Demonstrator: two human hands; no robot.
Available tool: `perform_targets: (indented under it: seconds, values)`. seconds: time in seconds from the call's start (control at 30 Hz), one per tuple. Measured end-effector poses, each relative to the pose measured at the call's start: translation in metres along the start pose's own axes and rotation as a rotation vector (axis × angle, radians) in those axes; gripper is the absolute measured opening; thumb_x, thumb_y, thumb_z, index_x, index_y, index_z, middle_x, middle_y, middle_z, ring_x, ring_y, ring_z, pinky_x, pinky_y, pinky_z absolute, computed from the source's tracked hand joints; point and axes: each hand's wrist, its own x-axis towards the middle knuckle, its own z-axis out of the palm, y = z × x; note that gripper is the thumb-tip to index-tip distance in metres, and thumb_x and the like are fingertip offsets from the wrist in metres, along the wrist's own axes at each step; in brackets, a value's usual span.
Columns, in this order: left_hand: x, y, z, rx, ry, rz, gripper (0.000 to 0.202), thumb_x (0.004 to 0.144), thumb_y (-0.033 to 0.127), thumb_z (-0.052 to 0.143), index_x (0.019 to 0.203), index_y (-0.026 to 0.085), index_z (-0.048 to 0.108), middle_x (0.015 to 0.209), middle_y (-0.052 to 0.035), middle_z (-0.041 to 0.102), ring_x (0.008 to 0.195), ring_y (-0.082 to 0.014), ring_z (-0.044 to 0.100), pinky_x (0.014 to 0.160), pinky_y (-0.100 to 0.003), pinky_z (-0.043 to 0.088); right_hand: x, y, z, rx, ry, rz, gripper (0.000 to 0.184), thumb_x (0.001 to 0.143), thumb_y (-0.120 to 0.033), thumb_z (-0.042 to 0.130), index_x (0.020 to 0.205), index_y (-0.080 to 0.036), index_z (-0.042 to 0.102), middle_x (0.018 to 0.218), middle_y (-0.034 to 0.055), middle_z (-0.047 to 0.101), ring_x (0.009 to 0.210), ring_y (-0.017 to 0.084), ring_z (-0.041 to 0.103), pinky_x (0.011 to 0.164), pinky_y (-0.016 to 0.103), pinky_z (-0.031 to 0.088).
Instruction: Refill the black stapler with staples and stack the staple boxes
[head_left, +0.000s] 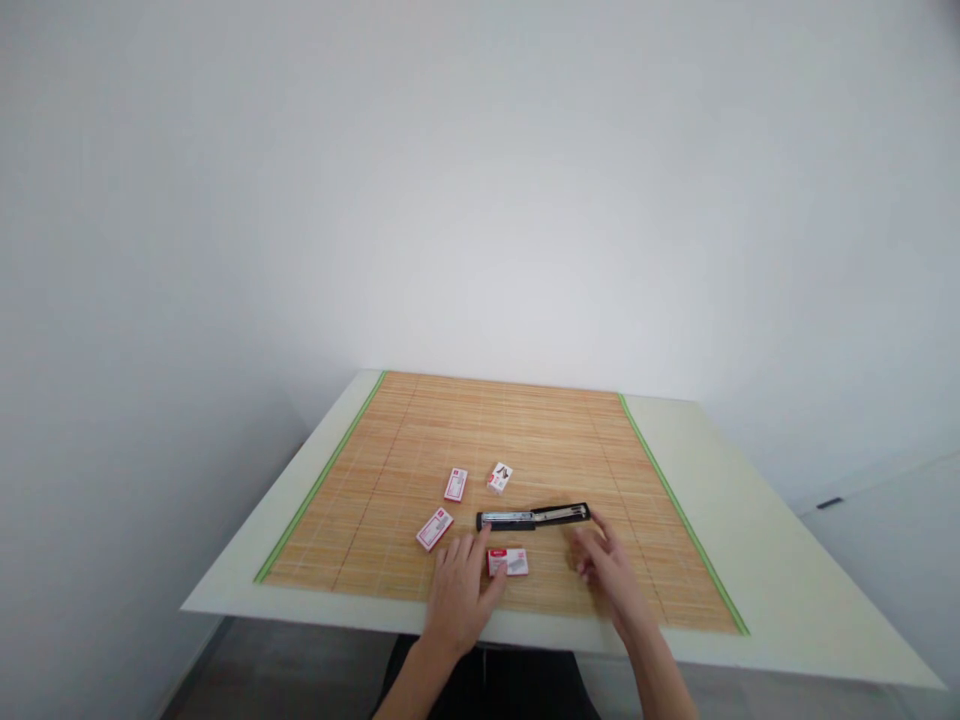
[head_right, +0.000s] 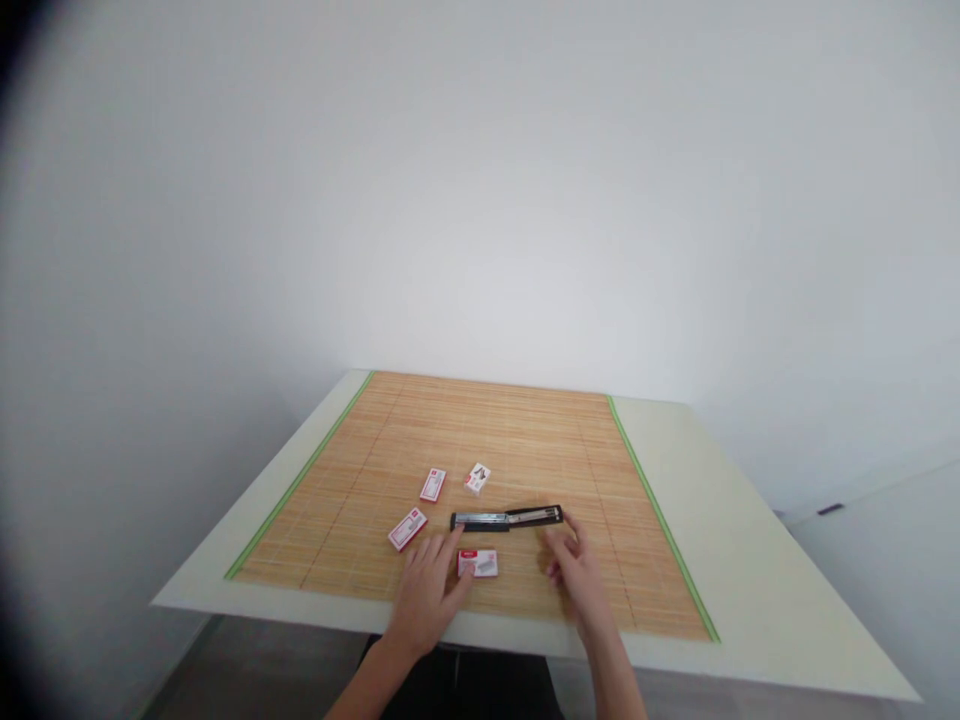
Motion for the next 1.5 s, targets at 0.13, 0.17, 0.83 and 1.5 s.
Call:
perform_targets:
  seconds: [0.13, 0.17, 0.83, 1.5]
  values:
    - [0.001, 0.003, -0.002, 0.029, -0.013, -0.017, 0.053, 0.1, 0.041, 0.048, 0.151, 0.025, 0.049, 0.117, -0.0089, 0.065, 0.109, -0.0288, 0.056, 0.095, -0.041, 0.042, 0.024, -0.023, -0.01, 0.051, -0.118, -0.046, 0.064, 0.081, -0.066, 0.074, 0.131, -0.027, 0.062, 0.075, -0.003, 0.06, 0.056, 0.012, 0.048, 0.047, 0.023, 0.035]
    - [0.001, 0.004, -0.002, 0.031, -0.014, -0.021, 0.054, 0.1, 0.041, 0.049, 0.151, 0.025, 0.049, 0.117, -0.0089, 0.065, 0.11, -0.029, 0.056, 0.095, -0.041, 0.042, 0.03, -0.031, -0.009, 0.011, -0.165, -0.071, 0.061, 0.08, -0.066, 0.075, 0.125, -0.025, 0.065, 0.074, -0.0029, 0.059, 0.056, 0.012, 0.047, 0.048, 0.024, 0.036]
    - [-0.004, 0.007, 0.005, 0.05, 0.049, -0.047, 0.044, 0.094, 0.034, 0.056, 0.136, 0.025, 0.059, 0.111, -0.0077, 0.063, 0.105, -0.0287, 0.055, 0.091, -0.042, 0.041, 0.026, -0.05, 0.113, -0.865, -0.356, -0.688, 0.024, 0.08, -0.03, 0.083, 0.102, -0.029, 0.073, 0.113, 0.0047, 0.067, 0.108, 0.026, 0.06, 0.094, 0.038, 0.047]
    - [0.009, -0.017, -0.014, 0.057, 0.079, 0.019, 0.035, 0.09, 0.027, 0.061, 0.126, 0.028, 0.065, 0.106, -0.007, 0.06, 0.106, -0.0276, 0.057, 0.097, -0.042, 0.044, -0.002, 0.006, 0.047, -0.615, -0.032, -0.547, 0.033, 0.099, -0.05, 0.056, 0.114, -0.026, 0.072, 0.107, 0.0087, 0.068, 0.103, 0.029, 0.063, 0.093, 0.043, 0.052]
